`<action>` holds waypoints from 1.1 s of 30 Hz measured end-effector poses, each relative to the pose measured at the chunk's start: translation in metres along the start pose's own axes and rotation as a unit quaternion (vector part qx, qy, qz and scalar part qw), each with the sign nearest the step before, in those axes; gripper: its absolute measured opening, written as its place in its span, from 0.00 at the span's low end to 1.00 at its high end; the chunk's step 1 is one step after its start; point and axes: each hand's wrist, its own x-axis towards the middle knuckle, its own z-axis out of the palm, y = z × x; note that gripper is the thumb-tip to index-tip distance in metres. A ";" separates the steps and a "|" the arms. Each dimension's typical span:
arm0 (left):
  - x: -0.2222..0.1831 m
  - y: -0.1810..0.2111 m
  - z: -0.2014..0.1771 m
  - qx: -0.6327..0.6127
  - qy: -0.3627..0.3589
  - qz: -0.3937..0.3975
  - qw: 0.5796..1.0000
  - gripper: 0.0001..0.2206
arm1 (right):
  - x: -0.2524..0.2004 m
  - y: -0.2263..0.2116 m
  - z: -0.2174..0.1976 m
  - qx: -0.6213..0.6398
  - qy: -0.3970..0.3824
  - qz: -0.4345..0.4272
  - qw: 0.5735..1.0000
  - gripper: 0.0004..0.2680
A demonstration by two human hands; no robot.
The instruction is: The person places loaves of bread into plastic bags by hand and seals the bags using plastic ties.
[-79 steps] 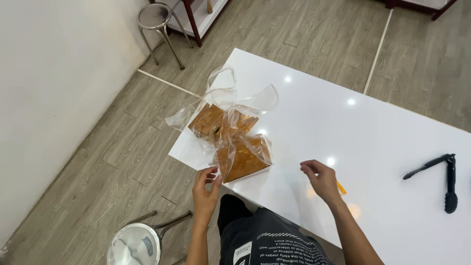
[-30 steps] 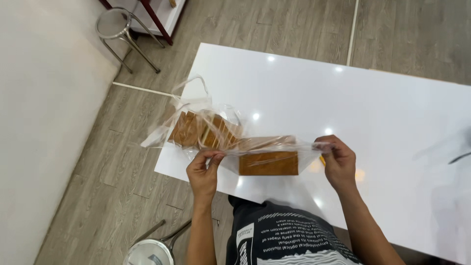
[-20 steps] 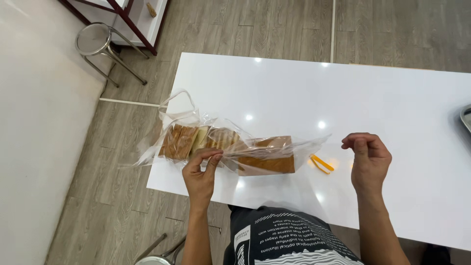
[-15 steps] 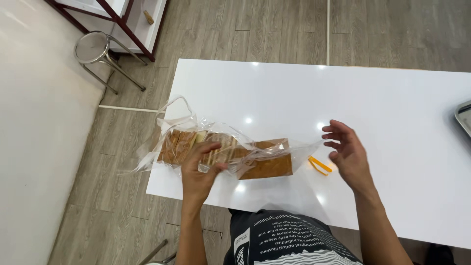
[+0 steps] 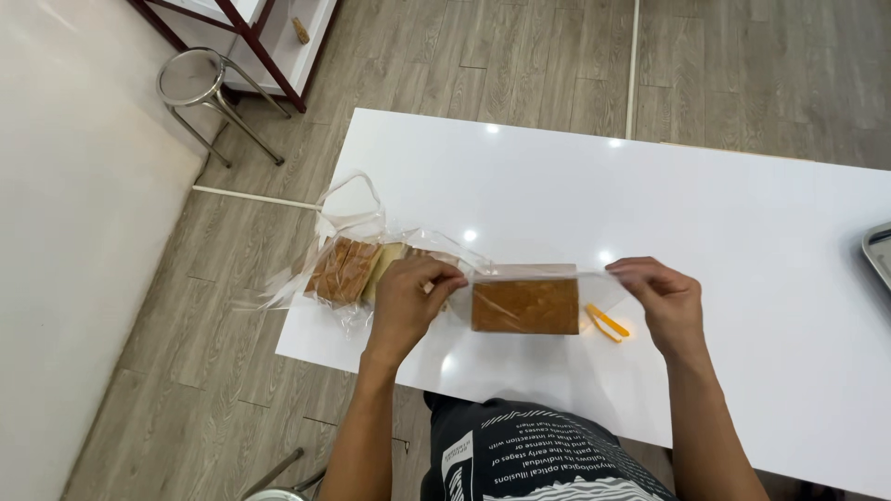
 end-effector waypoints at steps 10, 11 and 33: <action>-0.051 0.015 0.025 -0.228 0.122 -0.036 0.965 0.12 | -0.016 0.044 -0.066 0.154 0.258 0.081 0.950 0.11; -0.049 0.030 0.022 -0.168 -0.092 -0.082 0.978 0.09 | -0.021 0.046 -0.065 0.102 0.218 0.109 0.964 0.09; -0.096 -0.140 0.111 0.295 0.175 -0.127 0.931 0.26 | -0.020 0.072 0.003 -0.056 0.037 0.076 0.995 0.04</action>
